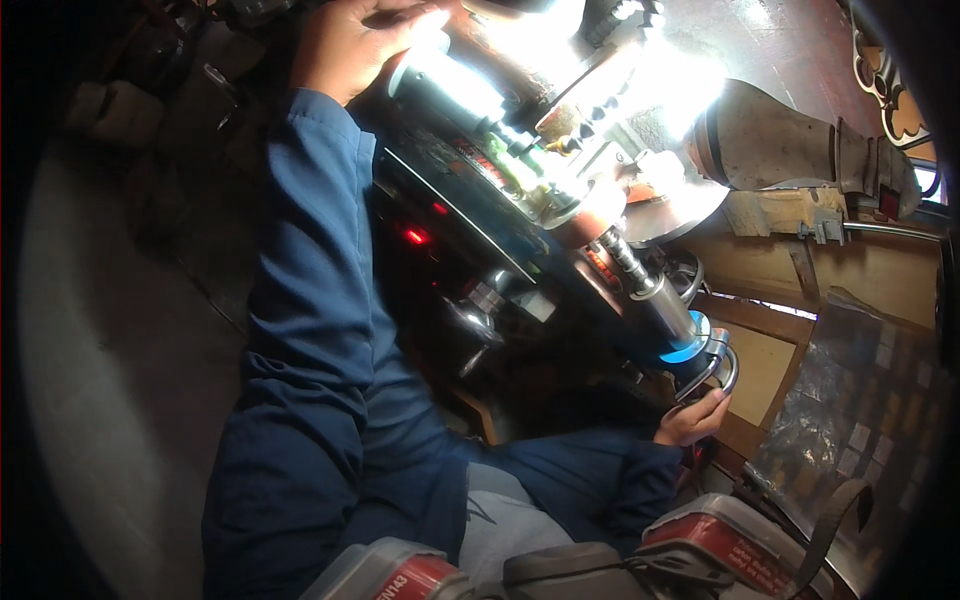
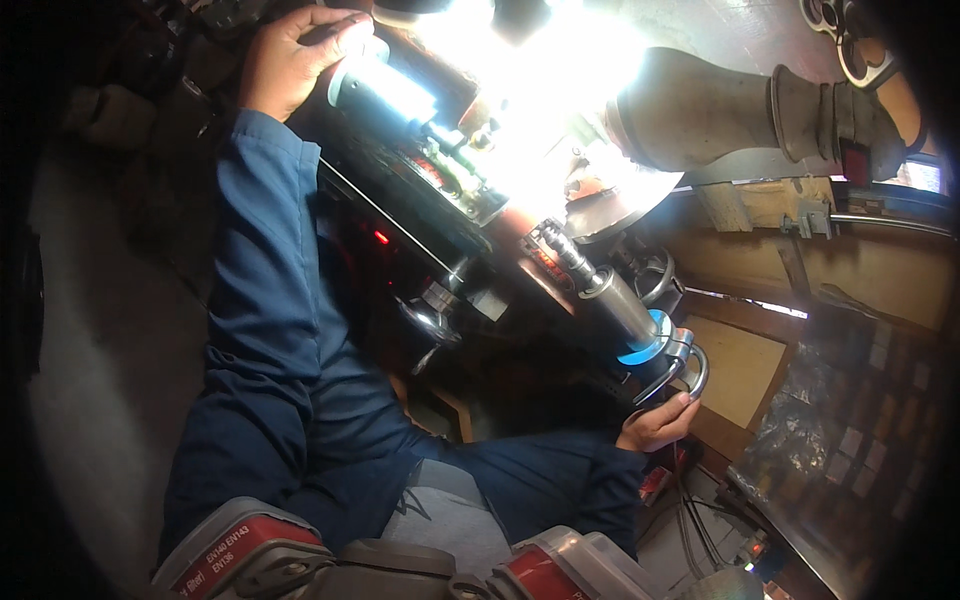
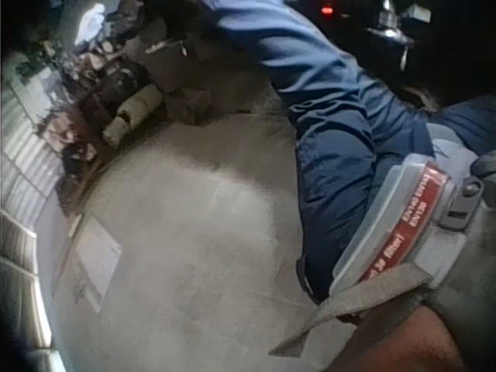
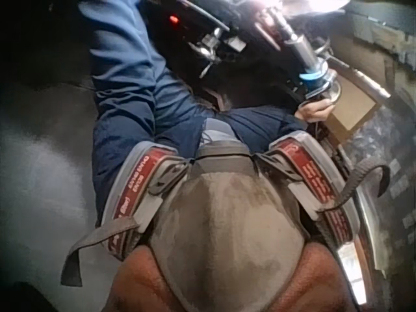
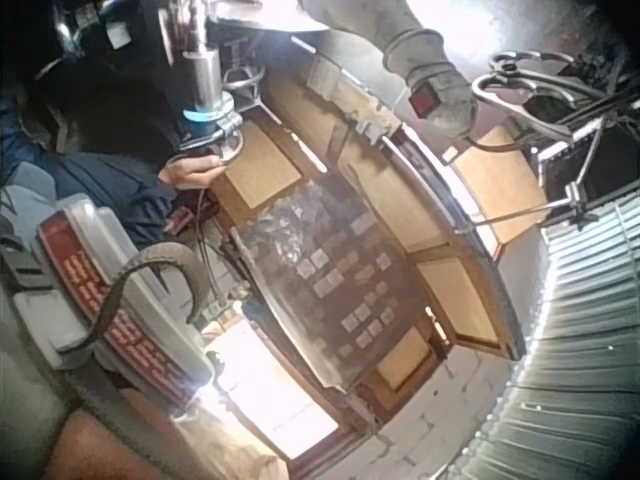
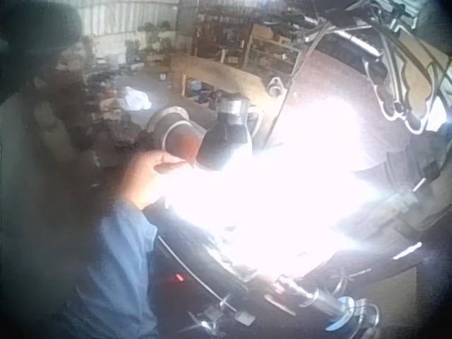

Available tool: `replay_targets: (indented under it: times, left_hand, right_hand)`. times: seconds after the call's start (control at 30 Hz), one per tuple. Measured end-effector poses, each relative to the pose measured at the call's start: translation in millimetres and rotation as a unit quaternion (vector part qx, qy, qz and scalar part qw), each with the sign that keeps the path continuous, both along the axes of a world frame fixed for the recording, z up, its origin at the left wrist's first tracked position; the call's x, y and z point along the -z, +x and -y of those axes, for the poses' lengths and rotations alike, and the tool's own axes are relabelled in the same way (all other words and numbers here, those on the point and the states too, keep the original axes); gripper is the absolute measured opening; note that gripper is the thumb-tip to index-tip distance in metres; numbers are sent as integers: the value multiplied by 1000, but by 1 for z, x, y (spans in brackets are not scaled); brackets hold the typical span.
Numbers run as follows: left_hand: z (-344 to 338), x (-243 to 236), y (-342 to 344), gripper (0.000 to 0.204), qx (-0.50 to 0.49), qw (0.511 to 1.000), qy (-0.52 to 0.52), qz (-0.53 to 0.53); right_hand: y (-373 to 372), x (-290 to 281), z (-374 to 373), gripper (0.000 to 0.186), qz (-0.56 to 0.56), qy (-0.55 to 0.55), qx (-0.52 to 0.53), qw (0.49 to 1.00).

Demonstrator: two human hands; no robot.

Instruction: Operate a precision lathe or grinder to machine a metal component.

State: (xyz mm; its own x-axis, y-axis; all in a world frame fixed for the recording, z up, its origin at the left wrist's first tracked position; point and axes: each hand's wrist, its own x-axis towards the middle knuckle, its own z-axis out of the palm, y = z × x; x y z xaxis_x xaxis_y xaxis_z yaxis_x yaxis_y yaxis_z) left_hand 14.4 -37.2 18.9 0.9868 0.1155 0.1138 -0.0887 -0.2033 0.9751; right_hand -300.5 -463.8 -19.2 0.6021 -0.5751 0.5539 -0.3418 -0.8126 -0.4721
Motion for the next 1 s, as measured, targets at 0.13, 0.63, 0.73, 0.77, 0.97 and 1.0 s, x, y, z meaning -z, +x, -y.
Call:
replay_targets:
  times: [0.13,0.63,0.73,0.77,0.97,1.0]
  left_hand:
    - [-1,3,1,13,2,1000,-1,24]
    - [10,-5,-3,14,-2,1000,-7,27]
    - [12,-8,-3,15,-3,1000,-4,1]
    - [9,-9,-5,15,-10,1000,8,-5]
    - [10,-5,-2,17,-16,999,24,19]
    - [12,-8,-5,17,-15,999,27,19]
  right_hand:
    - [-30,43,31,35,22,-12,33,999]
    - [-56,127,112,24,-23,-43,-144,988]
    - [-50,129,108,25,-10,-16,-154,988]
    - [-47,129,105,26,-7,-9,-159,987]
    - [-29,119,96,29,43,-93,-180,978]
    - [-23,116,93,29,58,-123,-188,973]
